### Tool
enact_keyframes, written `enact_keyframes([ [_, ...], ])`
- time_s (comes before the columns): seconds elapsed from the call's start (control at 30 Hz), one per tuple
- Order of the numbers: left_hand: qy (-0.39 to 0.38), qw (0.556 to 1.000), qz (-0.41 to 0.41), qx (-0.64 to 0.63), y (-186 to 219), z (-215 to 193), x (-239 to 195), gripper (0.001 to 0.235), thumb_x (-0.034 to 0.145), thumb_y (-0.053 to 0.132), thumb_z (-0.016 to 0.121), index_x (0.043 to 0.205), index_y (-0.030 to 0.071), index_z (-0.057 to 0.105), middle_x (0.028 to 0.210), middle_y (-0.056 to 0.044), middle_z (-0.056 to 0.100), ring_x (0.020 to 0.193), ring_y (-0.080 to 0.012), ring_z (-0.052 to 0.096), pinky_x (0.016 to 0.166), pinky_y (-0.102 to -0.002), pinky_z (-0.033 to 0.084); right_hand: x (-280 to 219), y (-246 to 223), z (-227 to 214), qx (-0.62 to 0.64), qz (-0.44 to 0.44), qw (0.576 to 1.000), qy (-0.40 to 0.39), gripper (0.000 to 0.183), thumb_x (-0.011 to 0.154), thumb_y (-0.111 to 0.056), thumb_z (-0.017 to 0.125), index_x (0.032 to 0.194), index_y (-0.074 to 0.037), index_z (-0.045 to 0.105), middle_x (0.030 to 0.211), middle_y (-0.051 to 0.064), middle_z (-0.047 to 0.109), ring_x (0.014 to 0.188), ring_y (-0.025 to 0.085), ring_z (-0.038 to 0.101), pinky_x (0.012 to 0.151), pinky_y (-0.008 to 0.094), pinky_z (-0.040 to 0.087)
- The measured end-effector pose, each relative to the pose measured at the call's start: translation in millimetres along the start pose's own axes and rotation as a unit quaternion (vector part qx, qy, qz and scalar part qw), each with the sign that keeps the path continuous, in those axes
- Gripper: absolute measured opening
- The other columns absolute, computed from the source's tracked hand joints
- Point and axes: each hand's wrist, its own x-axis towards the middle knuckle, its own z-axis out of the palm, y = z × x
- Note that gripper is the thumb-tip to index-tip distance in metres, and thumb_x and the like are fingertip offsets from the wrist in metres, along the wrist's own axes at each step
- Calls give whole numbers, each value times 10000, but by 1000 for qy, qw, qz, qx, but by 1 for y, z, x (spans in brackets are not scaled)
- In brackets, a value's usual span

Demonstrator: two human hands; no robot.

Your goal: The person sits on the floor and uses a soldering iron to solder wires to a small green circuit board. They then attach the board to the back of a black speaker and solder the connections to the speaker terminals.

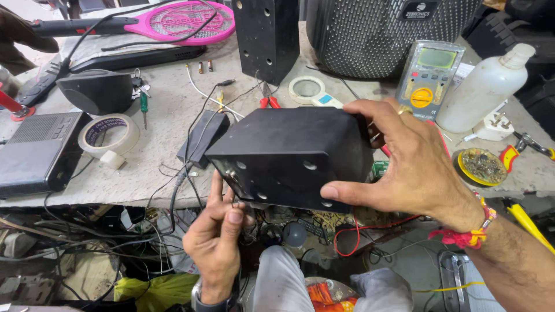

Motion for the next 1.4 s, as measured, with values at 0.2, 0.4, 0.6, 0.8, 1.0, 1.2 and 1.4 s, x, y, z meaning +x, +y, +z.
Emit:
enact_keyframes([
  [0.2,52,925,-148,-347,-12,-9,14,137,1049,68,650,957,-25,693,816,-118,674,1185,-354,667,1138,-674,407,33,-38,-7,-93,-65,991,74,834,753,-716,784,1189,-8,707,1085,196,634,846,370,683,703,486,545],
  [0.4,118,935,-150,-300,-5,-5,18,157,1050,93,620,944,-10,672,841,-117,665,1356,-398,607,1117,-599,478,118,-50,27,-133,-15,991,18,899,834,-877,500,1069,-51,765,1133,184,684,985,369,698,771,535,538],
  [0.6,68,974,-73,-205,12,7,1,168,1079,89,623,949,-8,666,867,-142,683,1452,-435,543,1173,-540,430,154,-45,54,-27,15,993,-109,1176,752,-968,360,1229,63,665,1208,269,679,1145,390,673,957,545,506],
  [0.8,35,990,-54,-129,8,14,-4,176,1038,76,633,902,-27,677,1206,-244,732,1489,-402,465,1169,-457,441,136,1,49,86,-82,990,-75,1222,887,-918,365,1517,129,378,1430,354,509,1356,434,505,1099,499,423],
  [1.0,89,991,9,-104,-5,28,3,193,1076,110,649,935,-20,668,898,-223,688,1491,-428,520,1218,-472,444,70,25,43,191,-19,980,-54,1043,895,-700,591,1601,14,305,1504,231,528,1297,338,590,1007,399,507],
  [1.2,92,992,75,-37,12,60,-19,196,1102,131,606,991,-25,650,850,-157,713,1528,-414,463,1312,-549,319,56,56,48,194,-92,970,-115,1190,785,-424,877,1618,0,140,1553,248,464,1448,335,461,1102,406,446],
  [1.4,83,991,96,44,9,65,-16,189,1100,128,601,985,-15,644,874,-146,717,1476,-404,516,1307,-563,317,87,49,75,200,-49,941,-269,1324,627,-322,912,1599,4,74,1511,280,445,1391,345,482,1124,380,397],
])
